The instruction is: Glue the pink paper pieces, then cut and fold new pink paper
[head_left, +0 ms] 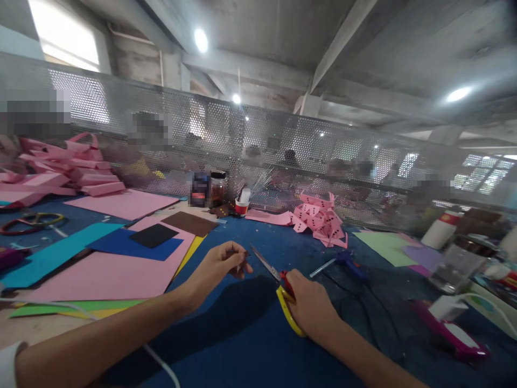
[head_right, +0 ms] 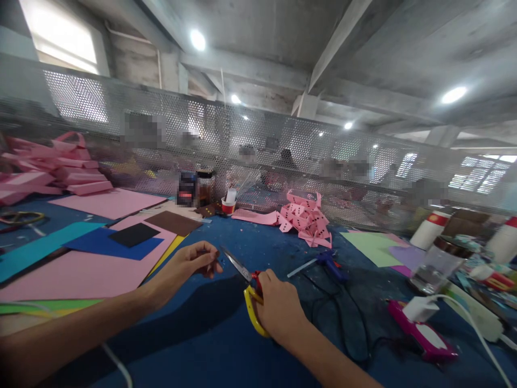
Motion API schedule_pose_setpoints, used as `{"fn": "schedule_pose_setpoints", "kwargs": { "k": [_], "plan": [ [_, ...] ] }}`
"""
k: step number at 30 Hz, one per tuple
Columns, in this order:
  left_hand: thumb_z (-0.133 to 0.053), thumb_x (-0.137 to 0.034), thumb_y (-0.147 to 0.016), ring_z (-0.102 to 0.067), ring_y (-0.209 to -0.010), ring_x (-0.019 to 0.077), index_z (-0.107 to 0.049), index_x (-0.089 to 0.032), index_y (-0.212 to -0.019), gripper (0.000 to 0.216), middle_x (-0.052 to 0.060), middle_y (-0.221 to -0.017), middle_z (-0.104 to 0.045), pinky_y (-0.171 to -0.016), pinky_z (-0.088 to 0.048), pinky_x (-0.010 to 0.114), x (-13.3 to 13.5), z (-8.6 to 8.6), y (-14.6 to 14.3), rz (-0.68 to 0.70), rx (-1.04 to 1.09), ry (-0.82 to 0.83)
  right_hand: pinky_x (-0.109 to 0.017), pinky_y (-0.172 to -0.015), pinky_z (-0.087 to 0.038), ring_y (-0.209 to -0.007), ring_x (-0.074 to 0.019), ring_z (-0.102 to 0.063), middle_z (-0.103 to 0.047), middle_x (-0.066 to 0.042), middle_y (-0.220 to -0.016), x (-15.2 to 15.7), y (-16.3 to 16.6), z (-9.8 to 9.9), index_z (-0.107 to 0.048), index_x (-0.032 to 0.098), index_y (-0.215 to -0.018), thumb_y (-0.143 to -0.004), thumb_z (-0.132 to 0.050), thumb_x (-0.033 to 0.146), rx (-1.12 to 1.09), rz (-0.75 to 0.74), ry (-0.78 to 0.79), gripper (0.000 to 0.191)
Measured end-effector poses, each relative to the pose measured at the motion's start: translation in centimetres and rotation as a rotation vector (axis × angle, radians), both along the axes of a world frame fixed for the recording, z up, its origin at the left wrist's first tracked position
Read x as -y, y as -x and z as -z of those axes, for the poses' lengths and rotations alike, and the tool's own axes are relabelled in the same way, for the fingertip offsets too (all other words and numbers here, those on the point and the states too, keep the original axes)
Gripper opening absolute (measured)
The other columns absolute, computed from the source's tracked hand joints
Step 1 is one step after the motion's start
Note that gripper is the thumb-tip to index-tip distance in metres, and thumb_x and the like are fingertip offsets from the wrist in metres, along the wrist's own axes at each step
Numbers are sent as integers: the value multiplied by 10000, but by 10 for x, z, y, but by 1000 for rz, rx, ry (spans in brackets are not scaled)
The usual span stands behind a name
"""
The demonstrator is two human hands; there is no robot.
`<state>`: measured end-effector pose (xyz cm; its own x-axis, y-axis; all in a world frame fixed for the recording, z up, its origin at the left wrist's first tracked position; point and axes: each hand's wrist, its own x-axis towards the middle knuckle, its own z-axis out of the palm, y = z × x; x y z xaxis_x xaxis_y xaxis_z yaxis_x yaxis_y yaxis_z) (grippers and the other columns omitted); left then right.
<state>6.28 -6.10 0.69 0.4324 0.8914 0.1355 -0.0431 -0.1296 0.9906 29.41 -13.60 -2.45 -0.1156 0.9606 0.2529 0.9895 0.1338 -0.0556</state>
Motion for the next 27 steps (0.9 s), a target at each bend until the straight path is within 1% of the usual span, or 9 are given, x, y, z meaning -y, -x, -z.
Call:
{"fn": "schedule_pose_setpoints", "kwargs": {
  "k": [6,11,17,21,27],
  "plan": [
    [-633,-409,-875,-614,-654,153,-555,-177,-870,245,46,-769,-729,-675,-461,299,-1,1,0,15,1,-3,-305,-560,-214,-698,-159,-645,-649,-22,-1002,1,4,-2,-559,212,-946,-918,-544,298,19,9,-3,92],
    [-631,-395,-872,-614,-660,152,-541,-185,-865,229,45,-785,-739,-679,-455,300,-2,2,0,20,0,-5,-305,-566,-225,-716,-164,-642,-645,-22,-992,1,4,-2,-565,211,-939,-922,-534,317,5,4,2,111],
    [-628,-369,-853,-612,-644,155,-549,-185,-899,205,36,-762,-740,-664,-446,300,-1,2,0,-3,20,-11,-299,-574,-233,-737,-163,-638,-648,-21,-991,2,5,-4,-577,210,-925,-889,-562,285,-20,-19,8,84],
    [-631,-373,-847,-618,-648,156,-551,-183,-898,212,34,-758,-738,-670,-453,301,0,1,0,12,22,-4,-307,-568,-210,-712,-168,-640,-658,-17,-952,1,5,-1,-580,212,-901,-889,-563,295,-33,-16,-1,85],
    [-643,-366,-841,-613,-627,147,-559,-181,-884,208,26,-733,-734,-649,-450,284,2,0,-2,13,21,11,-310,-563,-189,-698,-177,-645,-665,-9,-822,2,2,4,-577,215,-862,-891,-559,303,-78,-33,-23,95]
  ]
}}
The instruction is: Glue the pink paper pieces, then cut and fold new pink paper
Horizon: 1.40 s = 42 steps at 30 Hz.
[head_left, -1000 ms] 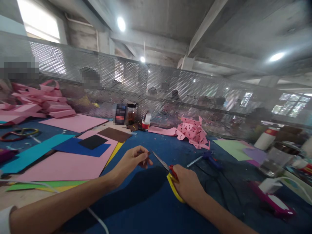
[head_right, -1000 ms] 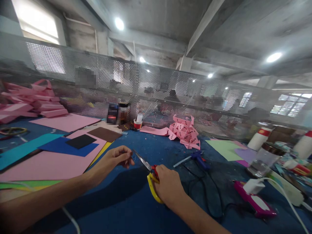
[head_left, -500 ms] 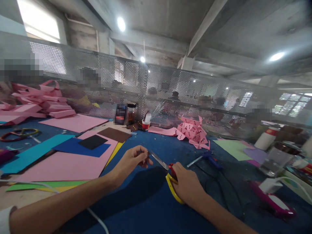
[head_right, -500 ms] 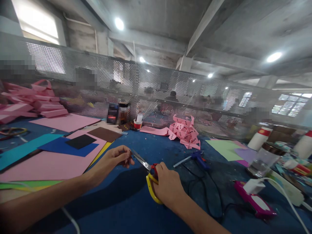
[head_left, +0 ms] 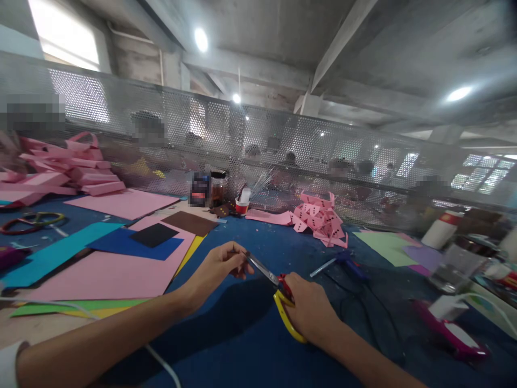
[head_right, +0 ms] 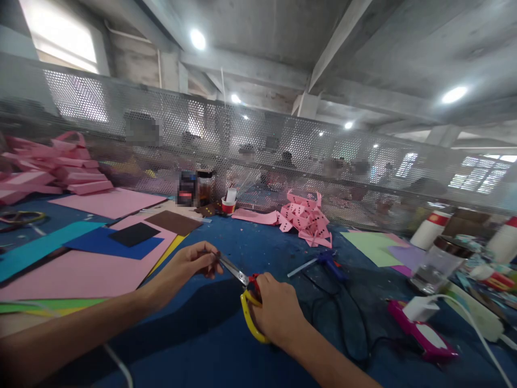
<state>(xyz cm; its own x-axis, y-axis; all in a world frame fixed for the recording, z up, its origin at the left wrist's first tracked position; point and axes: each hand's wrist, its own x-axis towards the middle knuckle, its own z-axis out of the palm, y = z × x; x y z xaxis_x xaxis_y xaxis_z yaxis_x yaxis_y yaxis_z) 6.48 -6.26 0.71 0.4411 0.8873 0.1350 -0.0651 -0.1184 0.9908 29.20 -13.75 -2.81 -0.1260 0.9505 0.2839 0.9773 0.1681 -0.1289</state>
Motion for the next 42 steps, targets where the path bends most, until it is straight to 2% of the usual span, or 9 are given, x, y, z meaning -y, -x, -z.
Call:
{"fn": "schedule_pose_setpoints", "kwargs": {
  "k": [17,42],
  "plan": [
    [-636,-409,-846,-614,-639,154,-534,-199,-830,234,32,-740,-730,-657,-448,293,1,0,0,24,-16,-3,-311,-569,-234,-721,-165,-667,-683,-14,-825,0,1,-1,-585,214,-850,-915,-537,298,96,13,-30,117],
    [-652,-415,-843,-621,-636,152,-532,-195,-779,258,47,-757,-742,-673,-466,293,0,0,1,31,-21,36,-294,-591,-282,-785,-197,-699,-715,-30,-857,1,4,-8,-633,216,-880,-925,-553,324,108,62,71,142]
  ]
}}
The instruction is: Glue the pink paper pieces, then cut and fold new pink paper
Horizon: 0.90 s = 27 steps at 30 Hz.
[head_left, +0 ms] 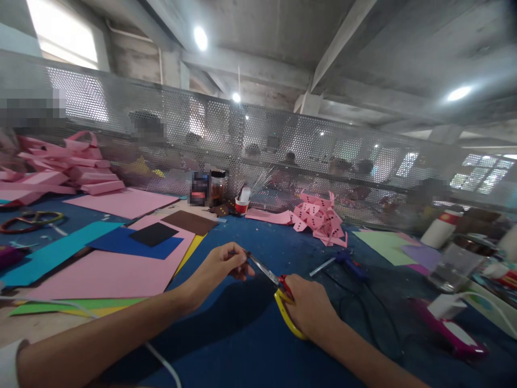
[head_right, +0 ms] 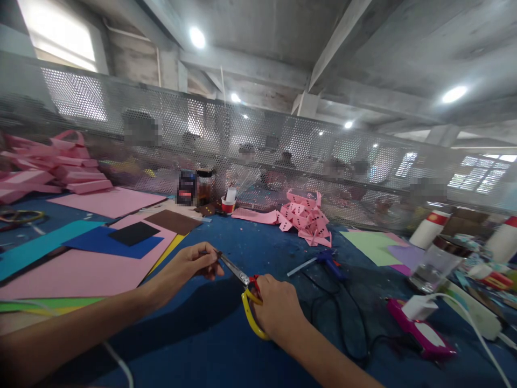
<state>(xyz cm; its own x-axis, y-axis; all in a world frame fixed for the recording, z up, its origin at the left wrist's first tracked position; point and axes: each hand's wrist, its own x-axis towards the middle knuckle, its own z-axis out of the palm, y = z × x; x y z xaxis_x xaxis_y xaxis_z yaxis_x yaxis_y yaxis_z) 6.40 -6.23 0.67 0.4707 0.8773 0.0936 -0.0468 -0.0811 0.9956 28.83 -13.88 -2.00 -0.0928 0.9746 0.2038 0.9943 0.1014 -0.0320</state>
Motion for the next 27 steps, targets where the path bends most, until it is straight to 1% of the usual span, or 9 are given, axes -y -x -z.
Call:
{"fn": "schedule_pose_setpoints", "kwargs": {
  "k": [7,12,15,22,27],
  "plan": [
    [-671,-408,-842,-621,-650,151,-550,-189,-788,256,49,-770,-740,-675,-463,284,1,-1,1,8,20,13,-274,-624,-313,-826,-192,-695,-722,-39,-887,-2,-4,4,-636,214,-894,-927,-548,318,-16,-16,21,140],
    [-682,-394,-848,-641,-715,154,-577,-173,-832,245,95,-924,-766,-753,-485,310,-3,1,2,7,19,69,-273,-630,-317,-829,-195,-693,-724,-33,-863,-6,-8,6,-628,213,-880,-896,-556,264,-63,9,30,89],
    [-680,-409,-854,-653,-746,164,-595,-172,-847,252,111,-985,-769,-785,-492,327,-5,4,3,18,37,81,-278,-628,-317,-804,-194,-691,-725,-29,-858,-9,-10,6,-625,214,-876,-903,-536,258,-86,22,37,103],
    [-683,-401,-854,-675,-759,176,-604,-170,-898,248,130,-1022,-772,-818,-511,347,-7,7,3,22,69,132,-273,-637,-323,-804,-188,-686,-733,-30,-876,-11,-10,5,-619,217,-874,-921,-526,279,-127,40,80,121],
    [-685,-396,-853,-675,-765,172,-610,-167,-902,246,133,-1029,-772,-814,-507,337,-9,9,4,24,74,147,-274,-624,-307,-790,-191,-687,-733,-30,-861,-11,-11,7,-612,213,-848,-921,-518,282,-140,16,52,138]
  ]
}}
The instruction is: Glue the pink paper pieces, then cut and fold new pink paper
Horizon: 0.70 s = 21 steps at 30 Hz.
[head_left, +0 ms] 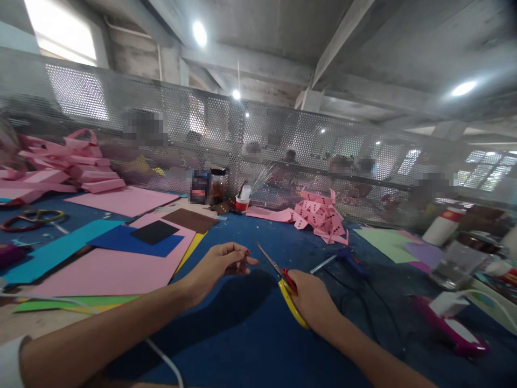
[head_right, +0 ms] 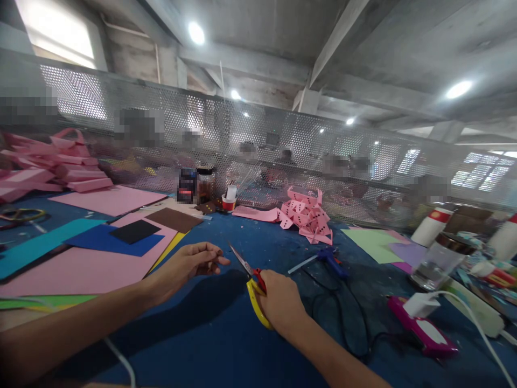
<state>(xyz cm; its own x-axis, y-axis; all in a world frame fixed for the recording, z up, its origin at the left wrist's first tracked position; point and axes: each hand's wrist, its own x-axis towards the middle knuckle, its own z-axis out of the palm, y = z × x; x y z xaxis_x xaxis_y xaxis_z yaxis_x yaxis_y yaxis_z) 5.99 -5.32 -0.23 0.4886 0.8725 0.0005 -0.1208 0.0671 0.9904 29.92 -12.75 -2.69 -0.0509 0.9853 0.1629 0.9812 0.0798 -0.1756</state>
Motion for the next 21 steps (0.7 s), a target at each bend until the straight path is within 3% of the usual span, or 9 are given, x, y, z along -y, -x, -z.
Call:
{"fn": "schedule_pose_setpoints", "kwargs": {
  "k": [7,15,18,21],
  "plan": [
    [-661,-415,-861,-686,-773,177,-602,-161,-929,269,135,-1008,-771,-804,-514,338,-3,3,1,-22,-41,-46,-280,-618,-282,-788,-195,-687,-729,-31,-857,0,1,-1,-610,208,-843,-896,-544,266,11,-12,-20,102],
    [-638,-391,-830,-622,-569,174,-575,-180,-819,220,41,-677,-726,-591,-464,295,-24,4,5,-203,-348,-360,-275,-615,-268,-755,-180,-654,-715,-38,-834,2,1,-5,-595,203,-811,-920,-540,320,-2,2,-23,169],
    [-588,-396,-865,-641,-652,185,-576,-192,-913,210,27,-759,-730,-663,-480,313,-26,1,8,-261,-351,-431,-272,-609,-256,-715,-169,-626,-696,-28,-798,1,-2,-2,-575,207,-806,-910,-557,335,-31,4,-51,166],
    [-556,-370,-891,-667,-872,210,-582,-208,-1031,216,33,-926,-729,-814,-490,340,-25,-2,10,-351,-355,-623,-275,-593,-236,-672,-160,-593,-677,-20,-763,0,-5,0,-554,210,-789,-893,-565,310,-62,22,-78,145]
  ]
}}
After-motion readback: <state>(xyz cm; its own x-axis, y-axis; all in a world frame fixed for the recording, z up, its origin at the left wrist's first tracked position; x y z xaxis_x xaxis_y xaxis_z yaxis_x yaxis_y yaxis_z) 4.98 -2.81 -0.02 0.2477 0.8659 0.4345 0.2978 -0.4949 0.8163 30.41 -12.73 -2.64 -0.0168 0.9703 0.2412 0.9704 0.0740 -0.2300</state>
